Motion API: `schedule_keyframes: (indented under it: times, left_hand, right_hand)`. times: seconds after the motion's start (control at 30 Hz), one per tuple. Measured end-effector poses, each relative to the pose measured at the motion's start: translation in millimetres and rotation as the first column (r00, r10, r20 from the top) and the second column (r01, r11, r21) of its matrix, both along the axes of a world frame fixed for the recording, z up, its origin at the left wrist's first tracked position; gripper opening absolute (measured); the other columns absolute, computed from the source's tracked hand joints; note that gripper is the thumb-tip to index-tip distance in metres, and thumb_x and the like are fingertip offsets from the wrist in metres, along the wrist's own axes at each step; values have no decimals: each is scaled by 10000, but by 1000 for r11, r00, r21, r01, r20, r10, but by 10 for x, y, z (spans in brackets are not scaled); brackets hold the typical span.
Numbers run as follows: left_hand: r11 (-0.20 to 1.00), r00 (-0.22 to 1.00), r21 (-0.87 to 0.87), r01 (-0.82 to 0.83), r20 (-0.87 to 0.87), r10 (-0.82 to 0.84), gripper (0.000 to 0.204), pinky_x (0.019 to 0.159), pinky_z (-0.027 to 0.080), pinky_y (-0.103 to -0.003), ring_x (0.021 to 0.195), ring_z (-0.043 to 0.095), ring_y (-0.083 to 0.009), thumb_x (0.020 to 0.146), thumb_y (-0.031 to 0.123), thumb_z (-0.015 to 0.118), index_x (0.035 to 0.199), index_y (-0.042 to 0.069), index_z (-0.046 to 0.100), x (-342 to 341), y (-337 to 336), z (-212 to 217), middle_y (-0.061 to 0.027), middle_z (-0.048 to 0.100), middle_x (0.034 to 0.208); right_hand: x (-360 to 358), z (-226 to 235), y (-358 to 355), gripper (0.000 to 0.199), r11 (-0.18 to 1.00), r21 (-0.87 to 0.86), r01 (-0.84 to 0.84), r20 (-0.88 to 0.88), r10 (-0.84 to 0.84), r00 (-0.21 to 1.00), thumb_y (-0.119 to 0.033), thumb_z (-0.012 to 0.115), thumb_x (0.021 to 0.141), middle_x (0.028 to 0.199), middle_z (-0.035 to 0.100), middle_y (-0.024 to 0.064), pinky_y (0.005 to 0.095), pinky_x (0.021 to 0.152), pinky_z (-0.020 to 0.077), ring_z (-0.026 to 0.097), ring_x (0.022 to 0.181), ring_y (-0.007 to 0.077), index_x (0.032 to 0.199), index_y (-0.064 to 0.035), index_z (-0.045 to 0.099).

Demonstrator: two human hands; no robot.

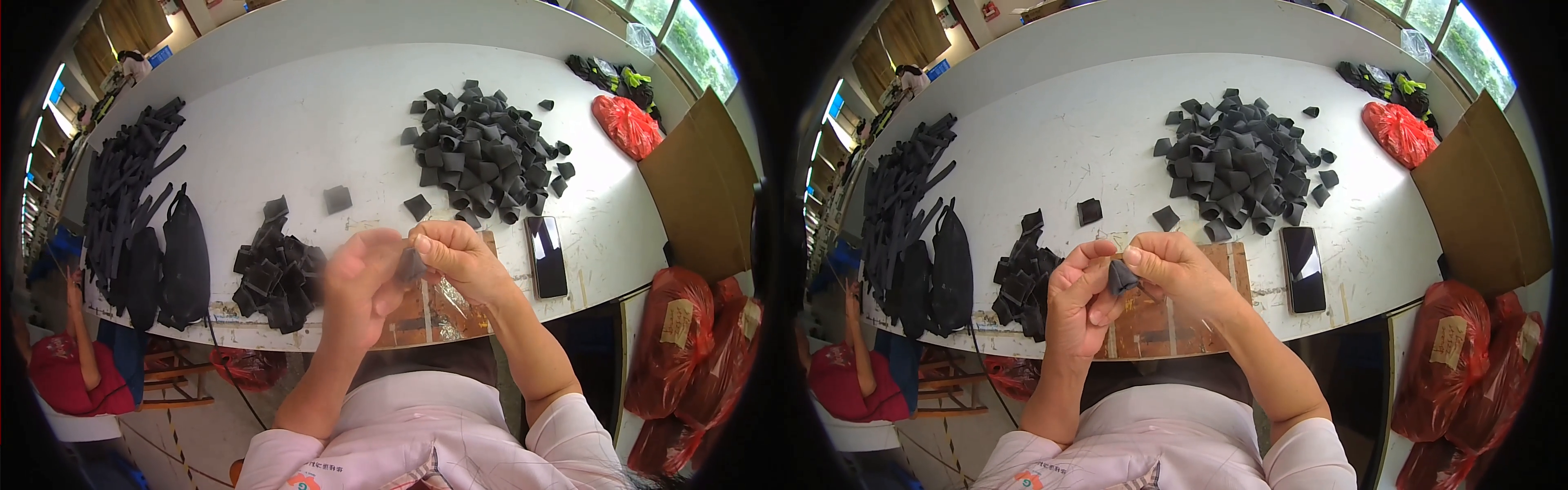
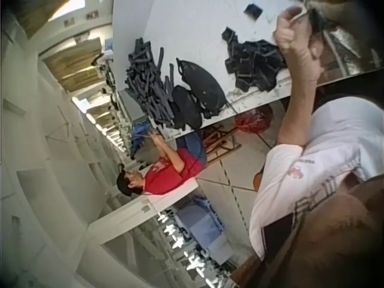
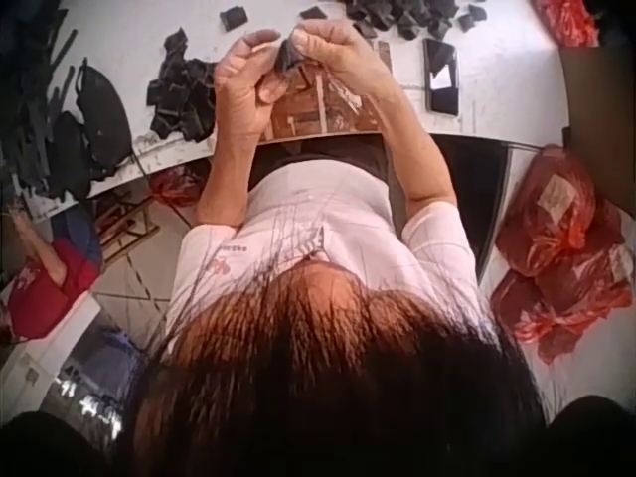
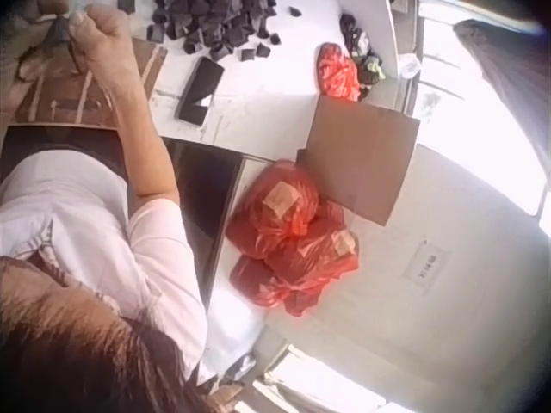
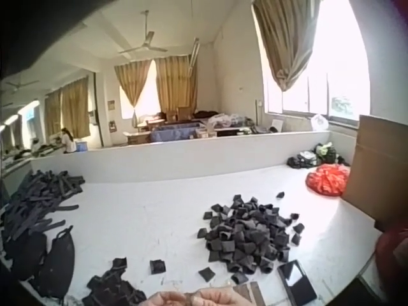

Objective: Assembling small black foam pieces at a factory workbench using an applicator tool.

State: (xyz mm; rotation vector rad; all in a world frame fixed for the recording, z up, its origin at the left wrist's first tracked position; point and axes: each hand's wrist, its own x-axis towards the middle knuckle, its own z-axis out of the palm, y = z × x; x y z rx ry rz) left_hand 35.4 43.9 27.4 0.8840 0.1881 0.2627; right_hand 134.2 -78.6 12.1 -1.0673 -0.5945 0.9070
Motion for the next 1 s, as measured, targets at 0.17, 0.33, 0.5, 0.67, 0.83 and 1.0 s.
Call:
schedule_keyframes:
  times: [0.17, 0.33, 0.5, 0.67, 0.83, 1.0]
  left_hand:
    - [458, 905, 785, -418, 402, 137, 255, 685, 416, -215, 776, 533, -119, 838, 62, 532, 1067, -44, 499, 72, 24, 76, -69, 588, 869]
    - [580, 917, 733, -355, 392, 66, 64, 688, 437, -242, 756, 548, -149, 797, 16, 551, 840, -8, 592, 90, 4, 91, -71, 590, 841]
    - [912, 931, 291, -290, 309, 197, 74, 811, 393, -302, 821, 496, -174, 840, 75, 548, 841, 1, 547, 14, -30, 71, -99, 552, 840]
    - [984, 935, 52, -171, 322, 146, 80, 814, 387, -292, 824, 489, -174, 850, 81, 535, 883, 8, 542, -23, 33, -68, -106, 549, 884]
    - [965, 951, 177, -195, 274, 142, 98, 817, 402, -273, 850, 501, -156, 852, 76, 532, 908, -4, 540, -59, 17, -144, -106, 549, 903]
    - [860, 983, 485, -159, 157, 93, 297, 797, 420, -241, 859, 527, -122, 815, 86, 596, 1072, -48, 530, -37, 7, -2, -90, 561, 937]
  right_hand:
    - [-158, 93, -12, 291, 946, -45, 321, 304, -293, 906, -288, 547, 863, 596, 416, -32, 215, 477, 351, 402, 522, 54, 753, -21, 511]
    - [-231, 131, -72, 326, 819, 317, 478, 822, -489, 292, -209, 684, 700, 754, 523, 78, 261, 476, 411, 509, 594, 200, 945, -25, 573]
    - [-327, 289, 14, 313, 806, 312, 503, 876, -449, 174, -158, 713, 651, 723, 524, 70, 281, 483, 415, 516, 589, 200, 903, -25, 582]
    - [-320, 287, 42, 145, 783, 268, 562, 850, -466, 244, -71, 687, 652, 608, 478, 56, 292, 466, 377, 480, 548, 189, 760, -18, 605]
    - [-318, 62, 40, 136, 751, 337, 567, 826, -526, 206, -50, 685, 634, 591, 461, 53, 301, 464, 360, 443, 529, 187, 740, -20, 604]
    - [-297, 69, 20, 155, 744, 370, 557, 836, -528, 149, -36, 686, 620, 598, 466, 48, 300, 460, 359, 444, 532, 183, 751, -22, 604]
